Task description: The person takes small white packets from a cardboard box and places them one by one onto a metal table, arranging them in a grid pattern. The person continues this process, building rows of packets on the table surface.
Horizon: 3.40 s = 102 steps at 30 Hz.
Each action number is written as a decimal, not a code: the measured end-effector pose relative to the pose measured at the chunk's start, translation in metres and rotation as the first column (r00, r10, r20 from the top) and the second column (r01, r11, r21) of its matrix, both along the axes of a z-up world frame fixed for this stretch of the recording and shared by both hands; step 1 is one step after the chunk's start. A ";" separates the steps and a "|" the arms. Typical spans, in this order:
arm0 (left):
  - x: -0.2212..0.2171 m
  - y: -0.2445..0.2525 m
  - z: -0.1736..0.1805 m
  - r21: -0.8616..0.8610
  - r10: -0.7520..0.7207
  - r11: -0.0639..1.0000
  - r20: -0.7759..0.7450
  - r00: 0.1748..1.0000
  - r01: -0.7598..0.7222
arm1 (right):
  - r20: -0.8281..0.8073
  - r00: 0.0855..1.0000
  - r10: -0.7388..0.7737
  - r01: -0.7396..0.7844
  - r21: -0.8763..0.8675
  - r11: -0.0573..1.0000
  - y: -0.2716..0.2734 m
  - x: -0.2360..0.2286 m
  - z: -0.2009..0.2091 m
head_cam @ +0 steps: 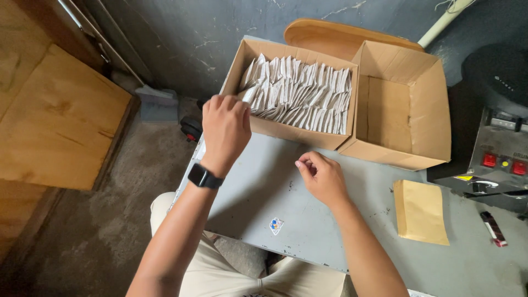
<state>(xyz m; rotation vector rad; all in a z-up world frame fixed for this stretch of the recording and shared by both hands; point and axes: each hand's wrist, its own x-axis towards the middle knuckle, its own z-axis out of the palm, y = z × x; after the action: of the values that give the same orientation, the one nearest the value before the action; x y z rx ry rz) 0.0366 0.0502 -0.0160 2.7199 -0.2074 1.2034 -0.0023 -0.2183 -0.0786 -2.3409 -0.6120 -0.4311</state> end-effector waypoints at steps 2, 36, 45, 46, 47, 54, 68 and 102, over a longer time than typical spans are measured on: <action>0.029 0.003 -0.011 0.025 0.055 0.998 -0.098 0.994 -0.053 | 0.002 1.000 -0.004 0.004 -0.008 1.000 -0.001 -0.001 -0.001; -0.013 -0.082 -0.030 -0.951 -0.869 0.079 0.082 0.488 0.300 | -0.288 0.914 0.285 0.051 0.781 0.622 -0.016 0.012 -0.014; -0.028 -0.091 -0.015 -0.935 -0.893 0.210 -0.064 0.445 0.286 | -0.267 0.946 0.183 0.114 0.803 0.585 -0.013 0.007 0.007; -0.028 -0.093 -0.016 -0.935 -0.894 0.210 -0.064 0.444 0.287 | -0.267 0.947 0.181 0.114 0.803 0.585 -0.010 0.006 0.005; -0.027 -0.095 -0.016 -0.935 -0.894 0.201 -0.053 0.445 0.291 | -0.291 0.934 0.209 0.118 0.801 0.587 -0.008 0.005 0.004; -0.028 -0.092 -0.010 -0.926 -0.904 0.219 -0.074 0.421 0.309 | -0.328 0.922 0.206 0.156 0.802 0.577 -0.006 0.008 -0.004; -0.024 -0.085 -0.022 -0.874 -0.914 0.322 -0.187 0.360 0.364 | -0.278 0.943 0.185 0.121 0.801 0.586 -0.011 0.010 -0.008; -0.022 -0.079 -0.013 -0.821 -0.658 0.519 -0.204 0.725 0.239 | -0.248 0.953 0.175 0.001 0.580 0.815 -0.014 0.009 -0.001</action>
<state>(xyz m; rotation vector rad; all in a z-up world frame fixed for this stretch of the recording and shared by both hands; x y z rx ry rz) 0.0151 -0.0283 -0.0289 1.9021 -0.2753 0.2591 0.0063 -0.2323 -0.0795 -1.7356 -0.3747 -0.1814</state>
